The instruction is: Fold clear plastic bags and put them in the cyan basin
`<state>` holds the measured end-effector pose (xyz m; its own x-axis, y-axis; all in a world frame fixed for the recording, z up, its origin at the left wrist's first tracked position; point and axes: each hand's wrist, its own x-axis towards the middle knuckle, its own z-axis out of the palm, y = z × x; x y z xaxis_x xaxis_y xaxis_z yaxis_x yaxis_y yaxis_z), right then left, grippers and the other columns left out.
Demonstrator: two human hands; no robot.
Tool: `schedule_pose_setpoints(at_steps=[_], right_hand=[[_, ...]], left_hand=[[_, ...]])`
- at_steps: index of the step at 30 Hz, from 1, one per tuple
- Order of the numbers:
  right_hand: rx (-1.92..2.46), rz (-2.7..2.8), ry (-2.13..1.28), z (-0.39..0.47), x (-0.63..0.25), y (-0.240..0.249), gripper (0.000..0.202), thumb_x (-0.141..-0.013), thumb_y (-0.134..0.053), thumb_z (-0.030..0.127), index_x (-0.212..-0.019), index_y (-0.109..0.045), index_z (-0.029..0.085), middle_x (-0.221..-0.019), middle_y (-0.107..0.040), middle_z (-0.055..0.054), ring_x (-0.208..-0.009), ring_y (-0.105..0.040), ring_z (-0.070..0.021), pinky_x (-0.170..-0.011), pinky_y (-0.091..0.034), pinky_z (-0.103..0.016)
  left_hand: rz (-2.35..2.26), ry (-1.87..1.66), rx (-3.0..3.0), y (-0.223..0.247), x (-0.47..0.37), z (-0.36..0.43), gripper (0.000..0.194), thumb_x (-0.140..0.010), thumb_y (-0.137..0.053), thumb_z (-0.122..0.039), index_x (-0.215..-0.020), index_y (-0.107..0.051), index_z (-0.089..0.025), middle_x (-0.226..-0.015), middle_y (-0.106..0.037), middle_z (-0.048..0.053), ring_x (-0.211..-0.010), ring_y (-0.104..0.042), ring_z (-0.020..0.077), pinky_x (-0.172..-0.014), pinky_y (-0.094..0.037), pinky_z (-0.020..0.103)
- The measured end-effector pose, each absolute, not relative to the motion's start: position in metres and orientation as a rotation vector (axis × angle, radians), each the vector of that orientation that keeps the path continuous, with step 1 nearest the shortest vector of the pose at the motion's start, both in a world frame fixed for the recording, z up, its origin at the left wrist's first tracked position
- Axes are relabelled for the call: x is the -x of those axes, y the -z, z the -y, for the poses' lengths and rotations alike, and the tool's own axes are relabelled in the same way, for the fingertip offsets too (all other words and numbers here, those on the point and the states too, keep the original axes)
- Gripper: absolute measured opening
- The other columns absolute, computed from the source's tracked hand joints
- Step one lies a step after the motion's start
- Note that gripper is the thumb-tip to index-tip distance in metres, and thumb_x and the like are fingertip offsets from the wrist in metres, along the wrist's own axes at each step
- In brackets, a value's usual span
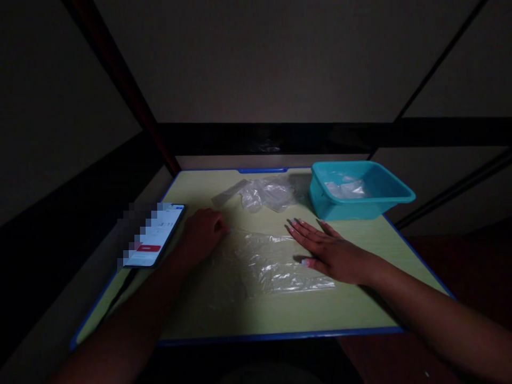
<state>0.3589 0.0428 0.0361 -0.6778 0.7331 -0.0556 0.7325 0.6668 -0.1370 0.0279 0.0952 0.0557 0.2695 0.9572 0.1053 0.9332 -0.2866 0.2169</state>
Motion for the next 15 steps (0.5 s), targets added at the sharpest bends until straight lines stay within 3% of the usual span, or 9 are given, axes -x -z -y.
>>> schedule_pose_setpoints(at_steps=[3, 5, 7, 10, 15], right_hand=[[1.279, 2.853, -0.252, -0.042, -0.357, -0.038, 0.07, -0.099, -0.032, 0.052, -0.152, 0.007, 0.03, -0.159, -0.011, -0.008, -0.145, -0.013, -0.0274, -0.115, -0.015, -0.057], [1.294, 2.847, -0.266, -0.043, -0.355, -0.04, 0.07, -0.099, -0.032, 0.052, -0.153, 0.005, 0.029, -0.159, -0.011, -0.008, -0.145, -0.011, -0.0278, -0.114, -0.014, -0.058], [1.321, 2.844, -0.28, -0.043, -0.354, -0.041, 0.07, -0.098, -0.031, 0.053, -0.154, 0.002, 0.026, -0.158, -0.01, -0.01, -0.146, -0.01, -0.0283, -0.114, -0.014, -0.06], [1.393, 2.821, -0.313, -0.045, -0.355, -0.041, 0.073, -0.098, -0.03, 0.055, -0.154, -0.003, 0.018, -0.158, -0.011, -0.014, -0.146, -0.01, -0.0291, -0.113, -0.018, -0.059], [1.423, 2.747, -0.332, -0.048, -0.36, -0.041, 0.077, -0.097, -0.032, 0.056, -0.154, -0.006, 0.011, -0.157, -0.011, -0.019, -0.146, -0.011, -0.0289, -0.114, -0.022, -0.053]], left_hand=[[-1.8, -0.527, -2.537, -0.055, -0.036, -0.085, 0.026, -0.087, -0.05, -0.028, -0.103, -0.063, -0.013, -0.114, -0.063, 0.017, -0.109, -0.055, 0.032, -0.095, -0.042, 0.048], [-1.522, -0.638, -2.713, -0.051, -0.048, -0.074, 0.042, -0.091, -0.046, -0.036, -0.126, -0.054, -0.014, -0.138, -0.051, 0.017, -0.13, -0.043, 0.0326, -0.108, -0.03, 0.051], [-1.119, -0.451, -2.88, -0.044, -0.061, -0.062, 0.062, -0.091, -0.045, -0.054, -0.143, -0.039, -0.02, -0.153, -0.035, 0.014, -0.141, -0.029, 0.0324, -0.114, -0.017, 0.053], [-0.933, -0.13, -2.926, -0.03, -0.072, -0.051, 0.083, -0.087, -0.04, -0.068, -0.151, -0.023, -0.017, -0.157, -0.025, 0.017, -0.145, -0.021, 0.0324, -0.114, -0.017, 0.053], [-0.921, -0.021, -2.919, -0.02, -0.065, -0.051, 0.085, -0.09, -0.032, -0.069, -0.153, -0.013, -0.015, -0.156, -0.024, 0.017, -0.145, -0.021, 0.0299, -0.114, -0.018, 0.053]])
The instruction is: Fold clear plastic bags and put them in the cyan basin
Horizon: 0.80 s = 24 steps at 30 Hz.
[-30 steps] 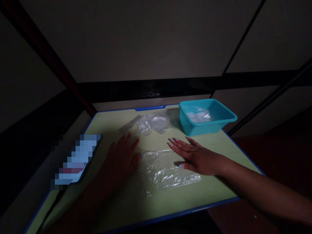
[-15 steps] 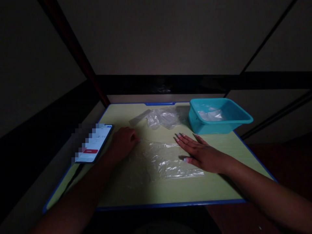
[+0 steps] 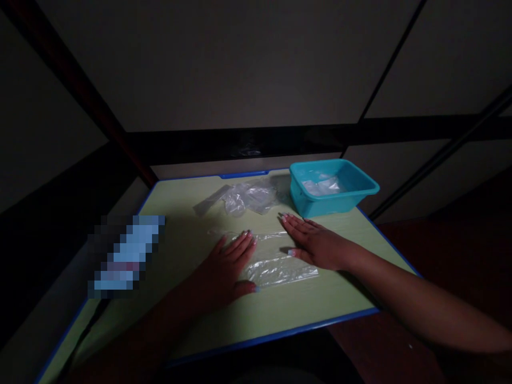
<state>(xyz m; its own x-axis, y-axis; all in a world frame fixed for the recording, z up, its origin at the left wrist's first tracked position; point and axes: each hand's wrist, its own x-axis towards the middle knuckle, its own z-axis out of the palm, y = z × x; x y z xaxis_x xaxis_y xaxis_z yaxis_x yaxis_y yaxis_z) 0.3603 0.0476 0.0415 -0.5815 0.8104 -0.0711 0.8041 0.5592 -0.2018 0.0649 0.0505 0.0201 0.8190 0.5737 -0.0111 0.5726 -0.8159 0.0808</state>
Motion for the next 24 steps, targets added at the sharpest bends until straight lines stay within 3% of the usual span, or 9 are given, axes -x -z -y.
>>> schedule_pose_setpoints(at_steps=[6, 11, 13, 15, 20, 24], right_hand=[[1.073, 2.806, -0.396, -0.037, -0.347, -0.06, 0.075, -0.094, -0.046, 0.053, -0.154, -0.012, 0.022, -0.159, -0.01, -0.015, -0.146, -0.012, -0.0261, -0.116, -0.009, -0.055], [0.66, 2.861, -0.406, -0.021, -0.336, -0.076, 0.047, -0.092, -0.055, 0.042, -0.135, -0.053, 0.023, -0.147, -0.044, -0.011, -0.14, -0.032, -0.0222, -0.117, -0.007, -0.05], [0.568, 2.871, -0.475, -0.016, -0.337, -0.08, 0.039, -0.092, -0.057, 0.039, -0.128, -0.06, 0.024, -0.144, -0.049, -0.008, -0.14, -0.033, -0.0201, -0.118, -0.007, -0.046], [0.557, 2.879, -0.565, -0.012, -0.34, -0.08, 0.041, -0.091, -0.059, 0.037, -0.13, -0.058, 0.025, -0.147, -0.045, -0.006, -0.141, -0.031, -0.0196, -0.118, -0.007, -0.045], [0.647, 2.911, -0.756, -0.007, -0.345, -0.07, 0.07, -0.084, -0.066, 0.037, -0.147, -0.036, 0.024, -0.153, -0.034, -0.009, -0.144, -0.022, -0.0216, -0.117, -0.001, -0.049], [0.638, 2.9, -0.757, -0.005, -0.346, -0.071, 0.066, -0.084, -0.066, 0.035, -0.144, -0.041, 0.027, -0.154, -0.03, -0.009, -0.145, -0.02, -0.0227, -0.116, 0.0, -0.052]], left_hand=[[-1.066, -0.12, -2.9, -0.031, -0.057, -0.058, 0.079, -0.092, -0.026, -0.066, -0.152, -0.016, -0.016, -0.158, -0.02, 0.017, -0.146, -0.017, 0.0323, -0.113, -0.018, 0.058], [-1.098, 0.046, -2.833, -0.031, -0.051, -0.066, 0.07, -0.095, -0.026, -0.061, -0.151, -0.022, -0.019, -0.157, -0.023, 0.015, -0.145, -0.021, 0.0319, -0.111, -0.021, 0.06], [-1.075, 0.072, -2.818, -0.029, -0.05, -0.067, 0.069, -0.095, -0.027, -0.061, -0.152, -0.02, -0.021, -0.157, -0.024, 0.013, -0.145, -0.022, 0.03, -0.112, -0.019, 0.059], [-1.076, 0.035, -2.819, -0.027, -0.05, -0.066, 0.07, -0.095, -0.028, -0.061, -0.152, -0.015, -0.023, -0.158, -0.021, 0.012, -0.145, -0.021, 0.0292, -0.113, -0.018, 0.057], [-1.011, 0.034, -2.822, -0.025, -0.053, -0.067, 0.071, -0.095, -0.03, -0.059, -0.153, -0.008, -0.023, -0.158, -0.02, 0.012, -0.146, -0.02, 0.0279, -0.114, -0.018, 0.056], [-1.076, -0.002, -2.823, -0.035, -0.053, -0.066, 0.068, -0.097, -0.032, -0.055, -0.153, -0.012, -0.022, -0.158, -0.02, 0.013, -0.146, -0.02, 0.0286, -0.113, -0.019, 0.057]])
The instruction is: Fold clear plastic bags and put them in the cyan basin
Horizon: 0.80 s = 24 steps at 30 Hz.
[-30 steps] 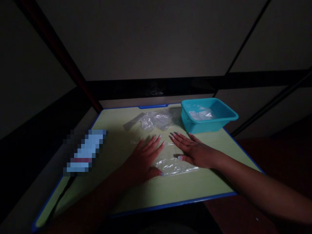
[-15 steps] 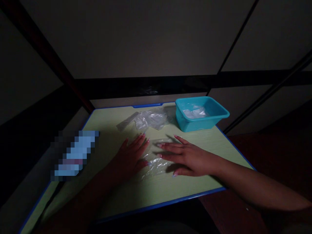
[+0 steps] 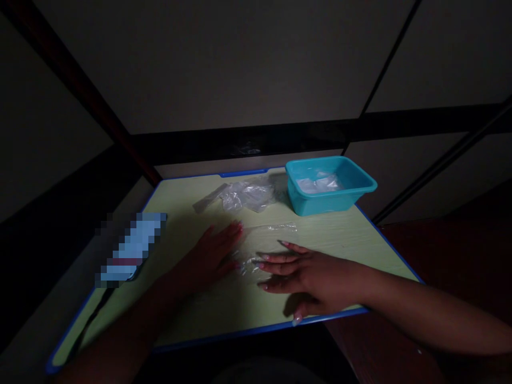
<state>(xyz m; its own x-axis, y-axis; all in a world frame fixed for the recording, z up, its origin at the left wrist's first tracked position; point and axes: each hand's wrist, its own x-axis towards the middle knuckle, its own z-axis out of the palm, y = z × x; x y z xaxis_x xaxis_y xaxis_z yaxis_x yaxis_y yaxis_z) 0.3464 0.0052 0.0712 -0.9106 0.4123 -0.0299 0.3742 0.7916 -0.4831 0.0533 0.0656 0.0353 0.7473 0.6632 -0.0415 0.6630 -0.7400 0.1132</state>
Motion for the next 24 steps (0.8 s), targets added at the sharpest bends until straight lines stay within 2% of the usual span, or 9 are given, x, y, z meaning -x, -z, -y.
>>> schedule_pose_setpoints(at_steps=[4, 6, 10, 13, 18, 22, 24], right_hand=[[0.599, 2.884, -0.671, -0.001, -0.349, -0.082, 0.049, -0.086, -0.065, 0.032, -0.133, -0.055, 0.027, -0.153, -0.033, -0.008, -0.143, -0.025, -0.0236, -0.117, -0.003, -0.053], [0.635, 2.895, -0.665, 0.002, -0.351, -0.082, 0.051, -0.084, -0.067, 0.033, -0.133, -0.056, 0.024, -0.15, -0.037, -0.009, -0.142, -0.029, -0.0242, -0.118, -0.005, -0.052], [0.742, 2.88, -0.638, 0.004, -0.351, -0.072, 0.055, -0.086, -0.067, 0.032, -0.137, -0.052, 0.02, -0.144, -0.047, -0.012, -0.139, -0.034, -0.0244, -0.119, -0.005, -0.05], [0.732, 2.862, -0.625, 0.003, -0.349, -0.067, 0.049, -0.089, -0.063, 0.031, -0.135, -0.054, 0.019, -0.14, -0.052, -0.012, -0.139, -0.036, -0.0226, -0.119, -0.004, -0.049], [0.667, 2.83, -0.712, -0.005, -0.348, -0.08, 0.032, -0.092, -0.059, 0.03, -0.122, -0.063, 0.02, -0.131, -0.061, -0.01, -0.134, -0.043, -0.0211, -0.118, -0.005, -0.05], [0.689, 2.702, -0.897, -0.017, -0.354, -0.087, 0.025, -0.092, -0.059, 0.028, -0.114, -0.067, 0.017, -0.12, -0.067, -0.011, -0.124, -0.054, -0.0206, -0.117, -0.011, -0.05], [0.7, 2.57, -1.019, -0.025, -0.356, -0.084, 0.02, -0.093, -0.057, 0.027, -0.102, -0.07, 0.015, -0.11, -0.071, -0.01, -0.114, -0.061, -0.02, -0.113, -0.025, -0.046]], left_hand=[[-1.058, -0.092, -2.868, -0.052, -0.047, -0.046, 0.058, -0.097, -0.037, -0.049, -0.15, -0.026, -0.027, -0.155, -0.03, 0.009, -0.143, -0.029, 0.027, -0.115, -0.019, 0.056], [-0.941, -0.115, -2.882, -0.055, -0.042, -0.028, 0.056, -0.096, -0.041, -0.047, -0.148, -0.029, -0.031, -0.152, -0.039, 0.006, -0.139, -0.036, 0.0243, -0.116, -0.023, 0.051], [-0.862, -0.118, -2.917, -0.046, -0.039, 0.003, 0.056, -0.096, -0.046, -0.039, -0.149, -0.029, -0.03, -0.15, -0.041, 0.005, -0.138, -0.039, 0.0225, -0.114, -0.032, 0.044], [-0.918, -0.151, -3.002, -0.039, -0.045, 0.012, 0.05, -0.098, -0.041, -0.033, -0.147, -0.034, -0.026, -0.149, -0.043, 0.006, -0.138, -0.039, 0.0224, -0.113, -0.033, 0.046], [-1.109, -0.23, -3.075, -0.034, -0.071, 0.008, 0.05, -0.096, -0.04, -0.039, -0.136, -0.05, -0.011, -0.143, -0.049, 0.016, -0.134, -0.044, 0.0311, -0.108, -0.037, 0.054], [-1.284, -0.229, -2.956, -0.031, -0.082, 0.0, 0.041, -0.097, -0.035, -0.027, -0.127, -0.059, -0.014, -0.134, -0.059, 0.012, -0.128, -0.052, 0.0268, -0.11, -0.036, 0.053], [-1.328, -0.223, -2.874, -0.031, -0.077, -0.004, 0.041, -0.097, -0.033, -0.023, -0.126, -0.061, -0.017, -0.133, -0.061, 0.01, -0.128, -0.052, 0.0248, -0.11, -0.036, 0.051]])
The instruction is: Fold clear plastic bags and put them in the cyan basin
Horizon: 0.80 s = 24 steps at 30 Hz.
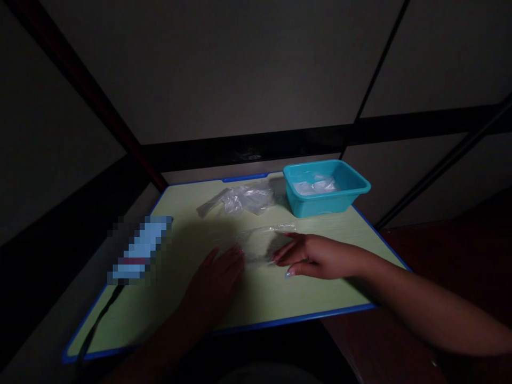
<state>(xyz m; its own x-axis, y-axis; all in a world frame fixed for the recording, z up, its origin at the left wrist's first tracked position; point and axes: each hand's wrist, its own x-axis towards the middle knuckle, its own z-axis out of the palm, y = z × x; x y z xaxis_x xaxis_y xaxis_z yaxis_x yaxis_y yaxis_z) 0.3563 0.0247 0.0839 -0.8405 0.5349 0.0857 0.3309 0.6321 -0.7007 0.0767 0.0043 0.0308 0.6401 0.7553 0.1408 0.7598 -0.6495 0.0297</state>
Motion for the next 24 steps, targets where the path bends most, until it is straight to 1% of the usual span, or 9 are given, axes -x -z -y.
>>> schedule_pose_setpoints(at_steps=[2, 4, 6, 9, 13, 16, 20, 22, 24], right_hand=[[0.739, 2.417, -1.135, -0.032, -0.358, -0.078, 0.023, -0.094, -0.055, 0.031, -0.093, -0.07, 0.014, -0.1, -0.073, -0.009, -0.101, -0.066, -0.0192, -0.099, -0.043, -0.039], [0.819, 2.274, -1.203, -0.04, -0.359, -0.071, 0.026, -0.091, -0.057, 0.036, -0.09, -0.07, 0.014, -0.093, -0.073, -0.008, -0.088, -0.067, -0.0184, -0.082, -0.051, -0.033], [0.908, 2.147, -1.225, -0.046, -0.36, -0.065, 0.025, -0.086, -0.063, 0.038, -0.089, -0.068, 0.014, -0.088, -0.072, -0.007, -0.081, -0.066, -0.0174, -0.073, -0.051, -0.03], [1.019, 1.985, -1.201, -0.054, -0.362, -0.059, 0.022, -0.08, -0.066, 0.036, -0.086, -0.064, 0.014, -0.083, -0.069, -0.005, -0.077, -0.064, -0.0167, -0.07, -0.05, -0.028], [1.172, 1.875, -1.067, -0.061, -0.364, -0.053, 0.014, -0.082, -0.058, 0.028, -0.088, -0.062, 0.015, -0.077, -0.066, -0.003, -0.071, -0.062, -0.016, -0.066, -0.048, -0.027], [1.251, 1.896, -0.933, -0.064, -0.362, -0.047, 0.012, -0.083, -0.053, 0.02, -0.09, -0.061, 0.015, -0.074, -0.065, -0.003, -0.066, -0.06, -0.0151, -0.062, -0.045, -0.025], [1.396, 2.009, -0.673, -0.065, -0.354, -0.04, 0.016, -0.083, -0.051, 0.015, -0.095, -0.063, 0.017, -0.071, -0.066, -0.001, -0.059, -0.057, -0.0142, -0.056, -0.039, -0.022], [1.452, 2.041, -0.584, -0.066, -0.35, -0.039, 0.017, -0.084, -0.051, 0.014, -0.096, -0.064, 0.017, -0.073, -0.067, -0.002, -0.059, -0.057, -0.0144, -0.055, -0.037, -0.022], [1.489, 2.054, -0.519, -0.067, -0.345, -0.038, 0.017, -0.086, -0.051, 0.017, -0.097, -0.064, 0.018, -0.076, -0.069, -0.004, -0.061, -0.059, -0.0156, -0.056, -0.038, -0.023]], left_hand=[[1.357, 0.257, 2.904, -0.034, -0.068, -0.009, 0.041, -0.098, -0.033, -0.028, -0.127, -0.061, -0.02, -0.135, -0.059, 0.008, -0.129, -0.051, 0.024, -0.11, -0.037, 0.05], [1.45, 0.344, 3.036, -0.041, -0.059, -0.015, 0.042, -0.098, -0.034, -0.036, -0.127, -0.061, -0.022, -0.136, -0.058, 0.005, -0.129, -0.05, 0.0231, -0.109, -0.038, 0.047], [1.65, 0.452, 3.137, -0.051, -0.054, -0.021, 0.044, -0.096, -0.035, -0.043, -0.124, -0.063, -0.024, -0.133, -0.061, 0.003, -0.126, -0.054, 0.0228, -0.107, -0.041, 0.043], [1.9, 0.586, 3.22, -0.066, -0.054, -0.032, 0.044, -0.093, -0.04, -0.049, -0.116, -0.068, -0.025, -0.124, -0.067, 0.003, -0.116, -0.061, 0.0245, -0.101, -0.047, 0.042], [1.947, 0.716, 3.221, -0.08, -0.059, -0.054, 0.041, -0.087, -0.048, -0.05, -0.101, -0.074, -0.022, -0.11, -0.073, 0.006, -0.103, -0.066, 0.0264, -0.093, -0.049, 0.04], [2.029, 0.683, 3.179, -0.082, -0.063, -0.071, 0.039, -0.084, -0.049, -0.05, -0.082, -0.073, -0.02, -0.091, -0.075, 0.005, -0.087, -0.068, 0.0247, -0.081, -0.05, 0.036], [2.191, 0.606, 3.051, -0.078, -0.069, -0.084, 0.037, -0.08, -0.048, -0.049, -0.062, -0.062, -0.02, -0.059, -0.063, 0.0, -0.06, -0.059, 0.019, -0.06, -0.044, 0.029], [2.209, 0.592, 2.987, -0.075, -0.07, -0.086, 0.035, -0.078, -0.048, -0.048, -0.06, -0.06, -0.02, -0.055, -0.059, -0.001, -0.056, -0.056, 0.018, -0.056, -0.04, 0.028], [2.166, 0.546, 2.938, -0.072, -0.069, -0.087, 0.033, -0.078, -0.047, -0.046, -0.06, -0.059, -0.02, -0.056, -0.059, 0.0, -0.059, -0.057, 0.0187, -0.056, -0.039, 0.028]])
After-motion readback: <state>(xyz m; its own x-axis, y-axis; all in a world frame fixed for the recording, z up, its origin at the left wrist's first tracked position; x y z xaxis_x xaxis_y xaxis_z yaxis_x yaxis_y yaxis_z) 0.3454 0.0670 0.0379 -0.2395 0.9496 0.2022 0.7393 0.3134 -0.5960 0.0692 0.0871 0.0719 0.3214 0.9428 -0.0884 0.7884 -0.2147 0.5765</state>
